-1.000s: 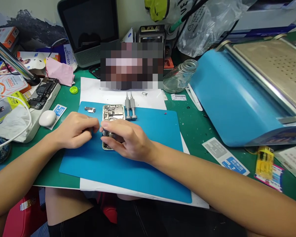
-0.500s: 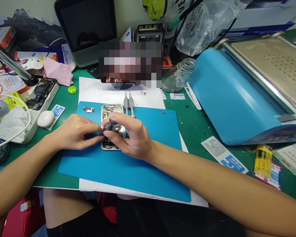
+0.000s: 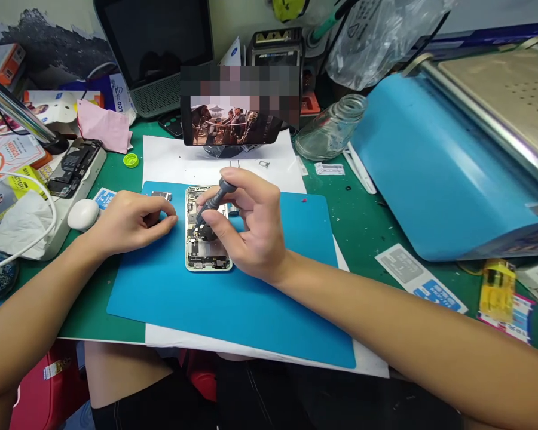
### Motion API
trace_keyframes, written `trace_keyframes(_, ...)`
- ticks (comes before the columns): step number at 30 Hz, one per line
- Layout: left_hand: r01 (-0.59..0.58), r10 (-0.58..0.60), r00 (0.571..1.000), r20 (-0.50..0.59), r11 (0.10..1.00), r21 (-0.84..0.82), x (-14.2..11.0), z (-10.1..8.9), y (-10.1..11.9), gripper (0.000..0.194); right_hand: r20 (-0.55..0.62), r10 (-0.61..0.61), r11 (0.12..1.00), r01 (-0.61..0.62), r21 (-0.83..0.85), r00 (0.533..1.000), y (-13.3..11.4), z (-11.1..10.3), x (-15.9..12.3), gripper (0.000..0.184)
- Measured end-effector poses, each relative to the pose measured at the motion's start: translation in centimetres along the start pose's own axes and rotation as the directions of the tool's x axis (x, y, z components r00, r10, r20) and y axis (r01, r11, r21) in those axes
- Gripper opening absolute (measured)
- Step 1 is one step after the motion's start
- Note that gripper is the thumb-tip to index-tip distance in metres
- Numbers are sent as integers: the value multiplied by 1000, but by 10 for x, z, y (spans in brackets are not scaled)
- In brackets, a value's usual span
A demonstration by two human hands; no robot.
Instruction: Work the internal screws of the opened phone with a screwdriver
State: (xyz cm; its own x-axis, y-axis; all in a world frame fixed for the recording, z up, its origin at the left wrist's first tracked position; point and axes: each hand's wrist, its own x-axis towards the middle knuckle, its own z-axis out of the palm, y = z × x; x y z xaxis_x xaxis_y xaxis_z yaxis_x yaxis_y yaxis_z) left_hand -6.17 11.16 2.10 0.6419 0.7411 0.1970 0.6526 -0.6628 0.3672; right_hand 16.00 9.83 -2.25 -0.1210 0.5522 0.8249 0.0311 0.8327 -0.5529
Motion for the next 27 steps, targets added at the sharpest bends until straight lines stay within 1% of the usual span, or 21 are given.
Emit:
trace_keyframes(4, -37, 28, 991, 129, 997, 68, 1, 1, -1, 18, 6, 34, 999, -34, 9, 999, 0, -1, 0, 55)
trace_keyframes(7, -36, 19, 988, 154, 994, 106, 1, -1, 0, 17, 20, 35, 999, -36, 40, 999, 0, -1, 0, 55)
trace_keyframes(11, -34, 19, 993, 119, 991, 129, 2, -1, 1, 22, 8, 58, 997, -58, 43, 998, 0, -1, -1, 56)
trace_keyframes(15, 27, -29, 999, 18, 990, 137, 2, 1, 1, 27, 8, 40, 999, -40, 27, 999, 1, -1, -1, 56)
trace_keyframes(17, 48, -46, 999, -16, 989, 138, 1, 2, 0, 27, 3, 63, 998, -63, -16, 998, 1, -1, -1, 52)
trace_keyframes(19, 34, -33, 999, -10, 990, 138, 1, 3, 0, 26, -4, 87, 995, -87, -47, 996, 1, -1, -2, 49)
trace_keyframes(21, -1, -1, 1000, 19, 992, 130, 0, 3, 0, 24, 0, 98, 995, -98, -38, 995, 1, -1, -2, 47)
trace_keyframes(23, -29, 25, 999, 41, 993, 116, 0, 3, 1, 22, 8, 92, 996, -92, -6, 996, 2, -1, -2, 49)
trace_keyframes(27, -39, 33, 997, 69, 995, 91, 0, 3, 3, 20, 22, 64, 998, -64, 27, 998, 3, -2, -2, 53)
